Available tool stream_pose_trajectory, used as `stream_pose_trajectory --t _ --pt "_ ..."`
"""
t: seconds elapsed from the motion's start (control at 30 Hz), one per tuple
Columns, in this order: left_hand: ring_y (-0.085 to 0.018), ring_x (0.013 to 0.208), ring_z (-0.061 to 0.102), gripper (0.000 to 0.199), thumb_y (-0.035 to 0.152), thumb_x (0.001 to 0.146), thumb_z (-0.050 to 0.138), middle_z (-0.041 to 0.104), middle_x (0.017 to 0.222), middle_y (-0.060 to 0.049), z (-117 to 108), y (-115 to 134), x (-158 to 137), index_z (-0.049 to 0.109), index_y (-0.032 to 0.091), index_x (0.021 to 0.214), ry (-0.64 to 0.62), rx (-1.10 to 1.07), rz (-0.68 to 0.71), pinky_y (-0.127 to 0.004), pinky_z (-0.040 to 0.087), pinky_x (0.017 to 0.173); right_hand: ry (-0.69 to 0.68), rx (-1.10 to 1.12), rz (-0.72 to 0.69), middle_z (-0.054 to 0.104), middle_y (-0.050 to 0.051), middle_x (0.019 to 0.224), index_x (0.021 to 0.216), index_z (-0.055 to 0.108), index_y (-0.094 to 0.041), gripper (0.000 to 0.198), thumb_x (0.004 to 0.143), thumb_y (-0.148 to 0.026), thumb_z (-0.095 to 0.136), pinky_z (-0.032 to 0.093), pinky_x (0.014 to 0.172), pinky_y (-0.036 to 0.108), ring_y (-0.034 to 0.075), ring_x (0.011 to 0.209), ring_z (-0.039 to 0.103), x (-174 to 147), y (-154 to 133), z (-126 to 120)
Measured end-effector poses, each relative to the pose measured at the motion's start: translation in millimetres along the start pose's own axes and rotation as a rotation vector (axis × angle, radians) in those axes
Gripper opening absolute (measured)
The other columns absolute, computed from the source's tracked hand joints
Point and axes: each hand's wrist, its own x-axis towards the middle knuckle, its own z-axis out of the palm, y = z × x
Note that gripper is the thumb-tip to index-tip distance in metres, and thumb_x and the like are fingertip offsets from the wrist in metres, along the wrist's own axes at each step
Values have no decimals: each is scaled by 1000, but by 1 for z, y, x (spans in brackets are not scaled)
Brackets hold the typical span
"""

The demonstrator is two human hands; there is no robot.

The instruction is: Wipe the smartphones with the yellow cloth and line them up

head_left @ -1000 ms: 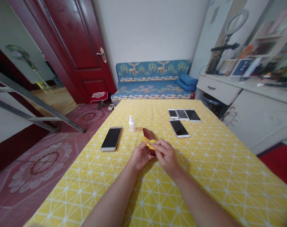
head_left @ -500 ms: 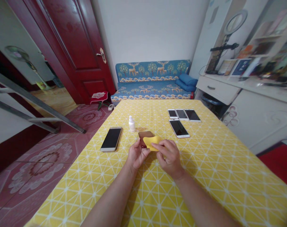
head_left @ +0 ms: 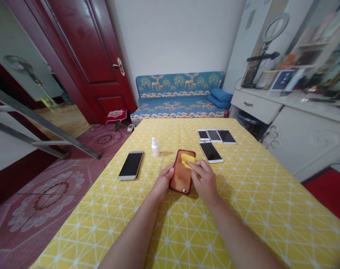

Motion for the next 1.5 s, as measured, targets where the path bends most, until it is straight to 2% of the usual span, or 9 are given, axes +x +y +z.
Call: stream_pose_trajectory --t 0.13,0.27,0.43,0.57,0.7,1.0,1.13,1.33,1.5 --pt "-26 101 64 45 36 79 68 69 114 -13 -3 -3 1 66 14 118 39 32 -52 -34 45 90 119 95 156 60 5 91 108 67 -20 24 92 -21 48 46 77 33 19 86 58 4 4 -2" --pt "-25 92 66 45 38 74 73 71 107 -12 -3 -1 1 69 14 112 64 26 -116 -34 45 85 127 146 148 60 5 92 107 64 -20 21 93 -21 49 46 79 32 19 88 58 7 -3 -3" --pt "-18 74 63 31 31 70 76 72 82 -7 1 0 0 72 13 95 148 -22 -136 -27 45 72 5 259 32 58 4 89 109 65 -21 24 92 -14 49 46 75 30 17 84 57 1 -18 3" --pt "-9 50 49 8 19 72 70 53 51 3 -1 -2 1 64 14 70 254 -124 -199 -20 39 53 -171 404 -91 57 4 90 119 63 -24 36 89 -9 50 47 70 27 15 81 57 -6 -28 9" --pt "-11 58 55 5 21 76 65 62 65 0 -4 -6 2 63 15 76 286 -166 -204 -20 42 54 -283 443 -203 57 5 92 126 60 -24 44 87 -6 48 48 69 28 15 83 57 -9 -37 12" --pt "-17 71 65 45 61 82 55 66 75 -6 0 0 -1 70 19 88 12 -419 -187 -25 51 62 -303 269 -387 60 6 90 124 61 -22 41 90 -7 46 50 74 33 17 83 56 -11 -39 23" --pt "-18 75 65 38 55 81 59 66 78 -7 5 0 -2 69 18 87 12 -383 -198 -24 51 64 -227 222 -391 59 6 89 128 59 -25 44 90 -7 47 50 74 34 17 84 54 -11 -40 21" --pt "-12 58 55 21 37 72 68 60 65 -2 5 -7 -6 63 16 73 128 -278 -287 -21 41 51 -140 175 -367 58 6 93 140 47 -29 55 89 -6 45 50 73 32 18 86 55 -8 -42 13" --pt "-10 54 46 32 43 64 71 53 61 -2 5 -2 -10 60 12 68 -35 -214 -339 -19 27 44 -55 102 -226 56 7 93 142 45 -28 57 90 -5 43 49 73 33 18 85 55 -4 -29 7"
